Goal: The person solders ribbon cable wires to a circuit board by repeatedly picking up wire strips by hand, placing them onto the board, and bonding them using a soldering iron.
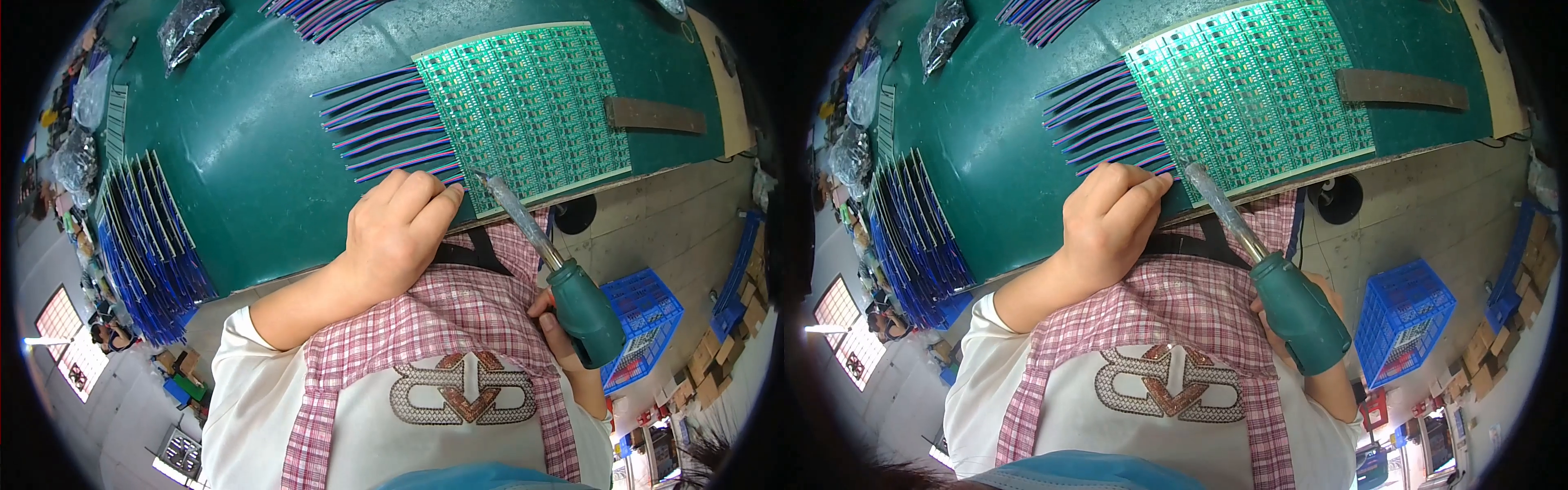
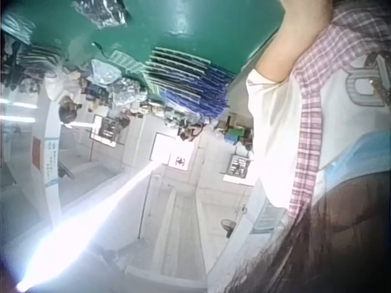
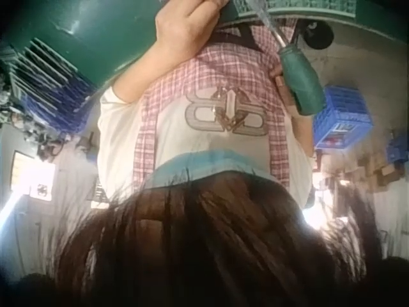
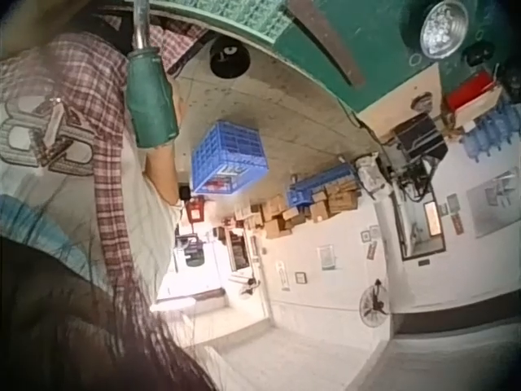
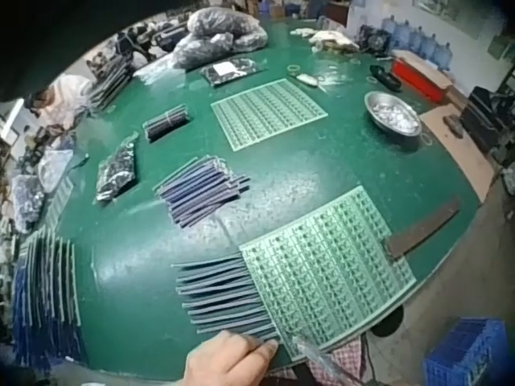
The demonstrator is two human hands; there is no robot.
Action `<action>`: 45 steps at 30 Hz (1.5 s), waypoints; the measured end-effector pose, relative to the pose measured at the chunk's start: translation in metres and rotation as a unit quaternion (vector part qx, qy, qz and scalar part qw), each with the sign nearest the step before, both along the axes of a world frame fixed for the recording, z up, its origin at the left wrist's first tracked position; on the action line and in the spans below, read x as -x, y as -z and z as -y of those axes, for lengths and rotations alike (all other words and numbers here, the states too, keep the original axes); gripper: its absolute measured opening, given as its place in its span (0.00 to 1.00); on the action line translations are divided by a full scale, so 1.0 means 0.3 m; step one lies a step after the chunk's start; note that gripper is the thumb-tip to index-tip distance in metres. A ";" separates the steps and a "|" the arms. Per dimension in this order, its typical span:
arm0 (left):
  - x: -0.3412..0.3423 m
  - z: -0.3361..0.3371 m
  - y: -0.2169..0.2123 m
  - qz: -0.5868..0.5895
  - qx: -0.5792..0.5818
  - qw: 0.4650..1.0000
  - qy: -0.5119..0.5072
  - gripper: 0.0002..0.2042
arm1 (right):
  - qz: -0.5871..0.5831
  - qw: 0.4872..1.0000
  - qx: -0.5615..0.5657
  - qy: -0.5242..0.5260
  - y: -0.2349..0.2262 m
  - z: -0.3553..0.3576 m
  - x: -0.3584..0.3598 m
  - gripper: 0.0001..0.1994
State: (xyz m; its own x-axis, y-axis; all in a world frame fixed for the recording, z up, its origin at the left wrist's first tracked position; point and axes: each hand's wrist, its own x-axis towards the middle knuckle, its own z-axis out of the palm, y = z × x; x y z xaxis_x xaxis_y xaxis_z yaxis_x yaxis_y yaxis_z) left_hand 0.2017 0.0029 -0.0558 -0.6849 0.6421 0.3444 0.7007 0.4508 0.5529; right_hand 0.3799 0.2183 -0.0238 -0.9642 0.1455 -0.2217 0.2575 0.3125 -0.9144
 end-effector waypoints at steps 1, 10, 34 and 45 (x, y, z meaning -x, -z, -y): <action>-0.005 -0.002 -0.003 0.003 0.000 1.000 -0.001 0.09 | -0.018 1.000 0.003 0.006 -0.006 0.001 -0.003 0.16; -0.018 -0.012 -0.002 -0.058 0.033 0.998 -0.020 0.10 | -0.014 0.976 -0.178 -0.127 -0.032 -0.040 0.003 0.15; -0.014 0.000 -0.018 -0.031 0.059 0.998 -0.002 0.13 | 0.011 0.986 -0.149 -0.073 -0.038 -0.023 -0.009 0.15; -0.014 -0.005 -0.017 -0.037 0.051 0.998 -0.009 0.12 | 0.036 0.983 -0.156 -0.086 -0.054 -0.024 0.008 0.05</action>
